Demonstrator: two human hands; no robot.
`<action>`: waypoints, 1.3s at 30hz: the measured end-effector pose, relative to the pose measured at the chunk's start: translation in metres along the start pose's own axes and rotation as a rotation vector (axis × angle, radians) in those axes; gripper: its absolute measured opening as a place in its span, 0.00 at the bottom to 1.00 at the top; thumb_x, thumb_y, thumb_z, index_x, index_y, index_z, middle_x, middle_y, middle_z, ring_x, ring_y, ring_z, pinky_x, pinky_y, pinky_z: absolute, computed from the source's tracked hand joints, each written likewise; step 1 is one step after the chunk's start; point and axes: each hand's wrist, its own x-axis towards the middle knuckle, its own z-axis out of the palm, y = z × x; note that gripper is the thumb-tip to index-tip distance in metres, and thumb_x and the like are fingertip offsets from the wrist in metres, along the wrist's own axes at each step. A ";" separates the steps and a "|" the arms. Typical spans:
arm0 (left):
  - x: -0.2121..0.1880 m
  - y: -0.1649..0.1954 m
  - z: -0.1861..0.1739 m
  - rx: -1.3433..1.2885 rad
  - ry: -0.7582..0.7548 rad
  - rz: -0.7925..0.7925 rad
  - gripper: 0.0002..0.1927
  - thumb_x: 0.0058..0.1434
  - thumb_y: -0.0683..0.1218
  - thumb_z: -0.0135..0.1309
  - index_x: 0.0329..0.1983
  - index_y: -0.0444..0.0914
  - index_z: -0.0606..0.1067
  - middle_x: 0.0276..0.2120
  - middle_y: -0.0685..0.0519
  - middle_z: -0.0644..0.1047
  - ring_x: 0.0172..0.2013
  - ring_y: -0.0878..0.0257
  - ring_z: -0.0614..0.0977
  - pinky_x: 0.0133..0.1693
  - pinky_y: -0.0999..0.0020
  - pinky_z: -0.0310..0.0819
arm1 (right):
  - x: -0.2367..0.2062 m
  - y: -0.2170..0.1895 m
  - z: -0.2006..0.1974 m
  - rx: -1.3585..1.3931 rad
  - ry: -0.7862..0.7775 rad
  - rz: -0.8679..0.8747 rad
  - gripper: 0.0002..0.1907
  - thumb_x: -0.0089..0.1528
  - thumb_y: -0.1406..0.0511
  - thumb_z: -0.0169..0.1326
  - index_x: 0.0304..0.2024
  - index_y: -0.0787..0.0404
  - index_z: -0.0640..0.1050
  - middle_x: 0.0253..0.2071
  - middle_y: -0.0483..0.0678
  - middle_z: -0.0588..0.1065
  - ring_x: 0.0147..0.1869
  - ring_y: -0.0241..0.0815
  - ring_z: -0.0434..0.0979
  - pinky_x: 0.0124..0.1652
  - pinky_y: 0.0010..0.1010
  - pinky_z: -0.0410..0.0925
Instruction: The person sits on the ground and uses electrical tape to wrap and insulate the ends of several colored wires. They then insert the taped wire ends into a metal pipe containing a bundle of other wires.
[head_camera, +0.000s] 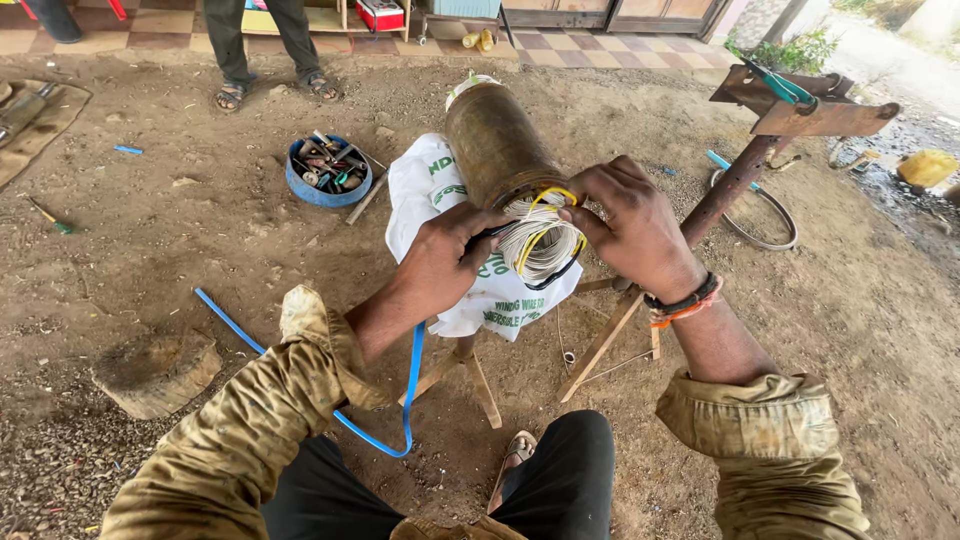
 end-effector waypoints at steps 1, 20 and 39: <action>-0.001 -0.001 0.000 -0.003 0.007 0.015 0.16 0.64 0.37 0.56 0.55 0.36 0.77 0.41 0.43 0.79 0.40 0.50 0.84 0.43 0.60 0.78 | -0.003 0.003 0.001 -0.011 0.015 -0.005 0.12 0.61 0.65 0.66 0.42 0.62 0.77 0.42 0.49 0.79 0.48 0.51 0.76 0.48 0.40 0.70; 0.017 0.017 0.039 0.416 0.131 0.131 0.25 0.60 0.48 0.62 0.60 0.37 0.76 0.54 0.45 0.74 0.42 0.49 0.85 0.42 0.59 0.81 | -0.023 0.004 0.029 0.260 0.163 0.261 0.13 0.62 0.73 0.62 0.49 0.61 0.78 0.43 0.46 0.80 0.43 0.42 0.81 0.43 0.33 0.73; 0.019 0.020 0.045 0.605 0.210 0.300 0.20 0.65 0.49 0.60 0.58 0.37 0.79 0.52 0.49 0.73 0.39 0.57 0.86 0.36 0.67 0.81 | -0.052 0.000 0.047 0.208 0.345 0.273 0.08 0.63 0.74 0.63 0.44 0.61 0.80 0.47 0.48 0.76 0.53 0.44 0.76 0.50 0.34 0.71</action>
